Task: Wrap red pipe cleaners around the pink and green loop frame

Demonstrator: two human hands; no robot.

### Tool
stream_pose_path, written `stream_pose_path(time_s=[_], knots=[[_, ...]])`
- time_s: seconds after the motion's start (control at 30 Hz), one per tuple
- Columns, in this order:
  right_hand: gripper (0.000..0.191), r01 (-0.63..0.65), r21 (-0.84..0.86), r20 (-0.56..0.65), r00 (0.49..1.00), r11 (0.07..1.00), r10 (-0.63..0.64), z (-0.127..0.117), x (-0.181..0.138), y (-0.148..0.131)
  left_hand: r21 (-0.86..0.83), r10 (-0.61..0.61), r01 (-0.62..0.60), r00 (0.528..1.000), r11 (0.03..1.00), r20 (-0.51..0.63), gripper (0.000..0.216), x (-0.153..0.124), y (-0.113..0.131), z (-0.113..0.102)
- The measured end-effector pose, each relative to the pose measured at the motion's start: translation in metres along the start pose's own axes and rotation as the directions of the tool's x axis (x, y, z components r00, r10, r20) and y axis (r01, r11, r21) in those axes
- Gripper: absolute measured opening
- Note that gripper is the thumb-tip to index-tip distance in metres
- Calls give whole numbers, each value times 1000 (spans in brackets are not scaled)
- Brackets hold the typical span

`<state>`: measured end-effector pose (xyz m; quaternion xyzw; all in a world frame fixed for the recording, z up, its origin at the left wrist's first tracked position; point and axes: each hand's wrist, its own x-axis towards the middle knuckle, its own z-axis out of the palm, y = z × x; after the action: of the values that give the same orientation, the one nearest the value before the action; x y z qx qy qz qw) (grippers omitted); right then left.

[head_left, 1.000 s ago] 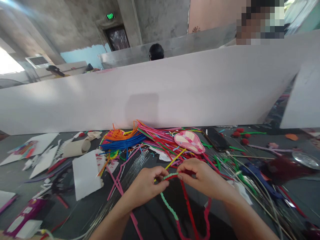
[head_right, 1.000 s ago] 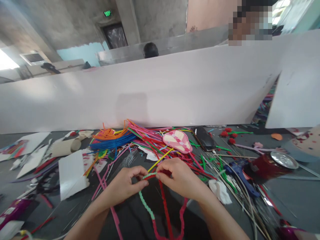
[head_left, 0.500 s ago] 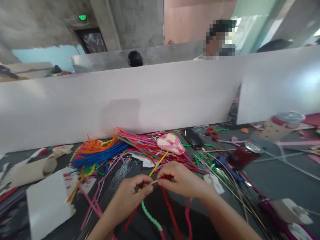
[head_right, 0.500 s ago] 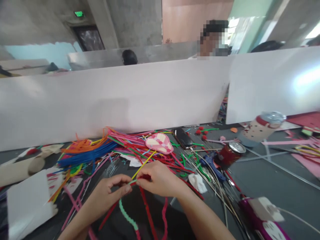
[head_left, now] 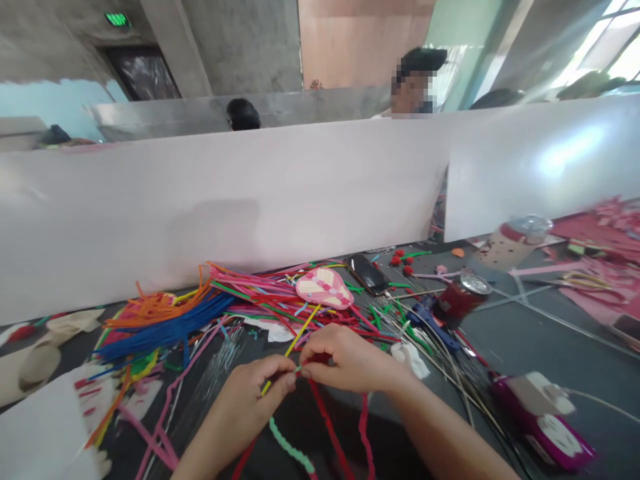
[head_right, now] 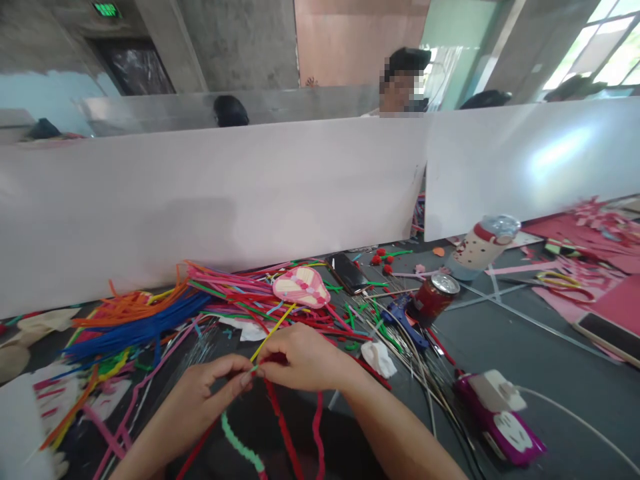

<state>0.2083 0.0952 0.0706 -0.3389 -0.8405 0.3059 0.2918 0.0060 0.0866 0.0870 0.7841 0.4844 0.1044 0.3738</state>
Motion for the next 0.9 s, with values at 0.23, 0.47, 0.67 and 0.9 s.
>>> stream_pose_path(time_s=[0.23,0.47,0.67,0.9], knots=[[12,-8,16,18,1000,1000,8,2,1,2,35,-9,8,999,999,46,24,1,-4,-3],[13,-13,9,34,999,1000,12,2,2,3,45,-18,15,997,999,73,24,3,-8,-3],[13,-17,6,45,999,1000,17,2,2,3,46,1,-5,997,999,80,25,2,-9,-3],[9,-1,-10,42,999,1000,1,3,2,3,52,18,-21,998,998,58,26,2,-10,-3]])
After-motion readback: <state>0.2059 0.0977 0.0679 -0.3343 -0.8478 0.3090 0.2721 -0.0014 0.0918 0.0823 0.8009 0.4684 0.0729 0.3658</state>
